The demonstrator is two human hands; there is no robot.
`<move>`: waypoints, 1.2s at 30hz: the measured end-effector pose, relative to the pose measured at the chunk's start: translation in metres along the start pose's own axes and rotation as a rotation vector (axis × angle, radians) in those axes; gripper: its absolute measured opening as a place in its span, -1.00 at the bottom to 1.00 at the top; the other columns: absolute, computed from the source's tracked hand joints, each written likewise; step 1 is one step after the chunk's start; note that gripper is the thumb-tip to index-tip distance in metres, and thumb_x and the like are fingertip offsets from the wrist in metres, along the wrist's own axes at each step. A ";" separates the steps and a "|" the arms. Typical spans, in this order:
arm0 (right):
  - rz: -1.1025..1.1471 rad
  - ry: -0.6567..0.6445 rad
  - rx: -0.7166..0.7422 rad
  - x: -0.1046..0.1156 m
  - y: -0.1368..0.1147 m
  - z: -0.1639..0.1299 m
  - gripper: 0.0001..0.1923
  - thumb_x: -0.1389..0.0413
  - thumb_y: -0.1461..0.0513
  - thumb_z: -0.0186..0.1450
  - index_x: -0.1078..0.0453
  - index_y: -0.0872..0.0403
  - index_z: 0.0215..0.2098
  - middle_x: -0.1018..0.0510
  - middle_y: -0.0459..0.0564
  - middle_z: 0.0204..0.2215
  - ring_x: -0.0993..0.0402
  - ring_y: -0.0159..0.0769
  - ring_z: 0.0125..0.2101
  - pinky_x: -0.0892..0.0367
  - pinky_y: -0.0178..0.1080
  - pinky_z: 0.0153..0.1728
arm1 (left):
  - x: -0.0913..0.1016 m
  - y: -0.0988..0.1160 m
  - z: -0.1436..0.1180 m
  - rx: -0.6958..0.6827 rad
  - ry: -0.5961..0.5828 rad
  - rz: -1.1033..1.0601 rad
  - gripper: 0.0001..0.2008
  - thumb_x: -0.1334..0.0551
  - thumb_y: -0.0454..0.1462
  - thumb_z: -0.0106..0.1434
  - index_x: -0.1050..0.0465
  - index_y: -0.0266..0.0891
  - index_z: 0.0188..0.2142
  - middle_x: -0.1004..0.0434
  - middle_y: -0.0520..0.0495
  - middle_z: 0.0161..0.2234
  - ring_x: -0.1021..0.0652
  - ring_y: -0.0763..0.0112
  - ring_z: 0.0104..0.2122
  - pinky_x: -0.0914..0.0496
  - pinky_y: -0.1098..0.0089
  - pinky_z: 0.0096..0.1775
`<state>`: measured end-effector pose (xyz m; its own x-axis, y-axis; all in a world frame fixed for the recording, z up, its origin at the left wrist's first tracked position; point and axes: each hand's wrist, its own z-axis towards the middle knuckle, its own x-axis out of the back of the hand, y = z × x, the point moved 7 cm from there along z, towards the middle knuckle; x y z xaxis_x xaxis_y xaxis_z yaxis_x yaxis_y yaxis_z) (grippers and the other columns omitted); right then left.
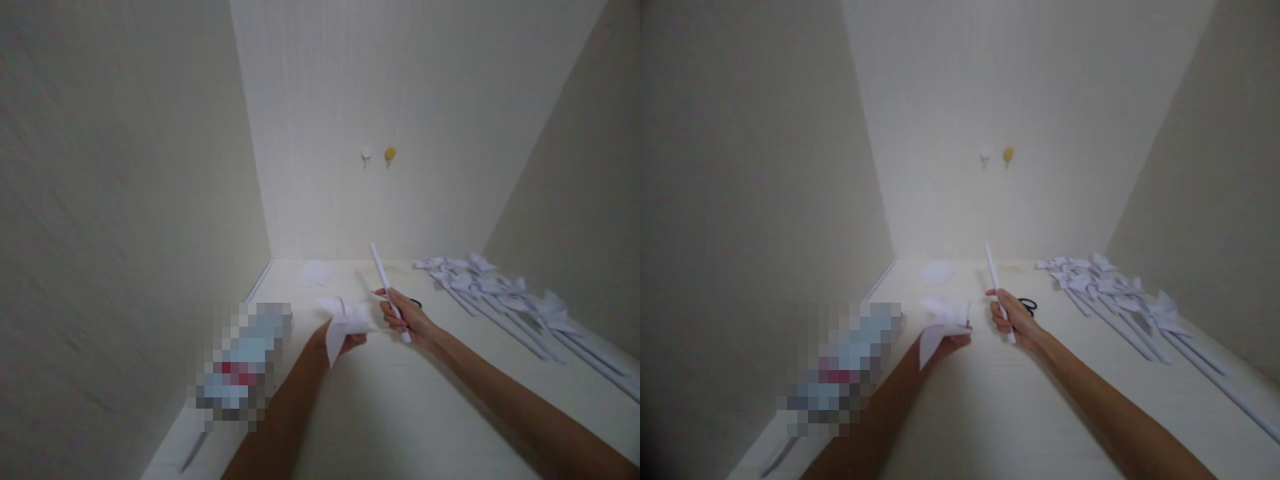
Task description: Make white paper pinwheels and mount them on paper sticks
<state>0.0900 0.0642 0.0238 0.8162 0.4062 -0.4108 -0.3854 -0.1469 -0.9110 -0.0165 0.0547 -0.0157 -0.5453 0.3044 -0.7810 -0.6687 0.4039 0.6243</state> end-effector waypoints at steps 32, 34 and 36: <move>-0.722 0.289 0.588 0.006 -0.051 -0.051 -0.84 0.00 0.16 0.13 -0.32 0.08 -0.41 -0.33 -0.14 -0.63 -0.23 -0.44 -0.64 -0.16 -0.38 -0.61 | 0.012 0.027 0.009 -0.337 0.401 0.163 -0.91 -0.24 -0.50 -0.14 -0.36 -0.38 -0.58 -0.39 0.01 -0.61 -0.39 0.62 -0.60 -0.29 0.61 -0.52; -0.930 0.353 0.671 0.006 -0.054 -0.057 -0.84 0.02 0.18 0.15 -0.33 0.06 -0.35 -0.43 -0.05 -0.47 -0.33 -0.34 -0.46 -0.23 -0.30 -0.43 | 0.010 0.028 0.007 -0.353 0.423 0.182 -0.88 -0.25 -0.50 -0.16 -0.36 -0.35 -0.57 -0.39 0.03 -0.61 -0.39 0.62 -0.59 -0.29 0.60 -0.51; -1.091 0.384 0.714 0.006 -0.050 -0.060 -0.81 0.05 0.19 0.17 -0.33 0.06 -0.31 -0.45 0.01 -0.38 -0.33 -0.28 -0.36 -0.22 -0.26 -0.35 | 0.007 0.029 0.006 -0.361 0.427 0.226 -0.89 -0.24 -0.49 -0.18 -0.36 -0.34 -0.60 -0.38 0.05 -0.62 -0.38 0.63 -0.59 -0.27 0.61 -0.53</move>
<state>0.1401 0.0197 0.0643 0.8686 -0.2781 0.4100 0.4874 0.6279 -0.6067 -0.0371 0.0742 -0.0033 -0.7984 -0.0548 -0.5996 -0.6015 0.0283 0.7984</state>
